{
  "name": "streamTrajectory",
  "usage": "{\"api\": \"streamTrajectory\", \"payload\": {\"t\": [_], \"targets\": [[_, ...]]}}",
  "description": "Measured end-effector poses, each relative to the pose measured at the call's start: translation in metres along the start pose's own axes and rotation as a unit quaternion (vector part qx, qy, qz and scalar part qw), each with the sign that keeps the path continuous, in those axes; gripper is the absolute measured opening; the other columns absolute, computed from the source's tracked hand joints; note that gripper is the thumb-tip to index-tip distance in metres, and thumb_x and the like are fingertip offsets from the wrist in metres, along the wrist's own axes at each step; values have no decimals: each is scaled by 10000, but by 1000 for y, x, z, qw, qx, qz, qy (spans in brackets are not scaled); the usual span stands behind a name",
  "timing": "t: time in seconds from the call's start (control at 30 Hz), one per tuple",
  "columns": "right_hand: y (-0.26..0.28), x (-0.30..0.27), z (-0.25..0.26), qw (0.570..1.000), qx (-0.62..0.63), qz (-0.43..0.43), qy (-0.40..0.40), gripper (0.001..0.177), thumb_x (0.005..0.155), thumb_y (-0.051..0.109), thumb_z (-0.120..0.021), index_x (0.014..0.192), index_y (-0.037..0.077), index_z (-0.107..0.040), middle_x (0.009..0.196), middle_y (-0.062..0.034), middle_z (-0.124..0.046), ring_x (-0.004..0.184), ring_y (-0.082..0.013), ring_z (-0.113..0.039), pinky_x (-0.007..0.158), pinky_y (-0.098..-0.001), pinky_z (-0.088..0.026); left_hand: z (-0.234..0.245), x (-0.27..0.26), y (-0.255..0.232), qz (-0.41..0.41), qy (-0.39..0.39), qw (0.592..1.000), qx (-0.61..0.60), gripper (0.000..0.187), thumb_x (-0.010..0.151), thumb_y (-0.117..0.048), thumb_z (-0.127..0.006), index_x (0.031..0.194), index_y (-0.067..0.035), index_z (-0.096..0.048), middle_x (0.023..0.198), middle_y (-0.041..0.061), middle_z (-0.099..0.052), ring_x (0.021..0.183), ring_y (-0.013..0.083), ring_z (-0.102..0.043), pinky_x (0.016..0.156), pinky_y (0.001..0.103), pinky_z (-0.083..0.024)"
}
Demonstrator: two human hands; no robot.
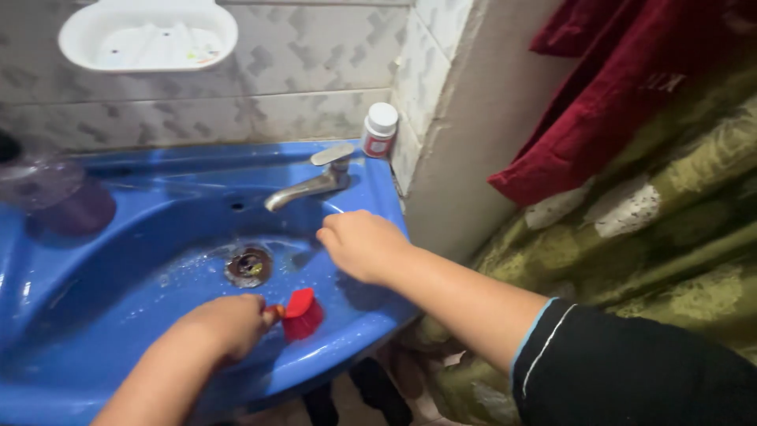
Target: Cleaning a blue bathroom sink using a small red brush and liquid soap.
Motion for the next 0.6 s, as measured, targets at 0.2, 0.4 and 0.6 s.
{"api": "streamTrajectory", "payload": {"t": [0.2,0.4,0.6], "targets": [[-35,-24,17,981,103,118,-114,248,980,231,-552,970,39,-709,934,-194,-724,923,-397,-692,806,-483,-543,26,-17,-65,30,-16,998,55,390,1026,-402,-449,1267,-222,-698,1309,117,-680,1234,324,-658,1053,462,-527],[-41,-32,15,960,156,178,-151,211,1002,189,-543,950,51,-693,927,-161,-735,937,-359,-710,817,-449,-556,15,5,-58,50,-92,987,122,347,1016,-257,-457,1225,-171,-720,1268,135,-719,1161,326,-712,980,459,-585],[-39,-38,21,961,159,155,-164,220,1004,209,-536,947,61,-688,890,-156,-732,899,-372,-707,776,-469,-541,22,-9,-33,127,-43,980,145,349,945,-357,-594,1162,-140,-759,1191,154,-734,1138,306,-727,993,415,-588]]}}
Point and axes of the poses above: each hand's wrist, its own x-axis towards the middle knuckle, its own z-axis out of the back of the hand, y = z × x, the point moved 9 cm from there along x, towards the middle knuckle
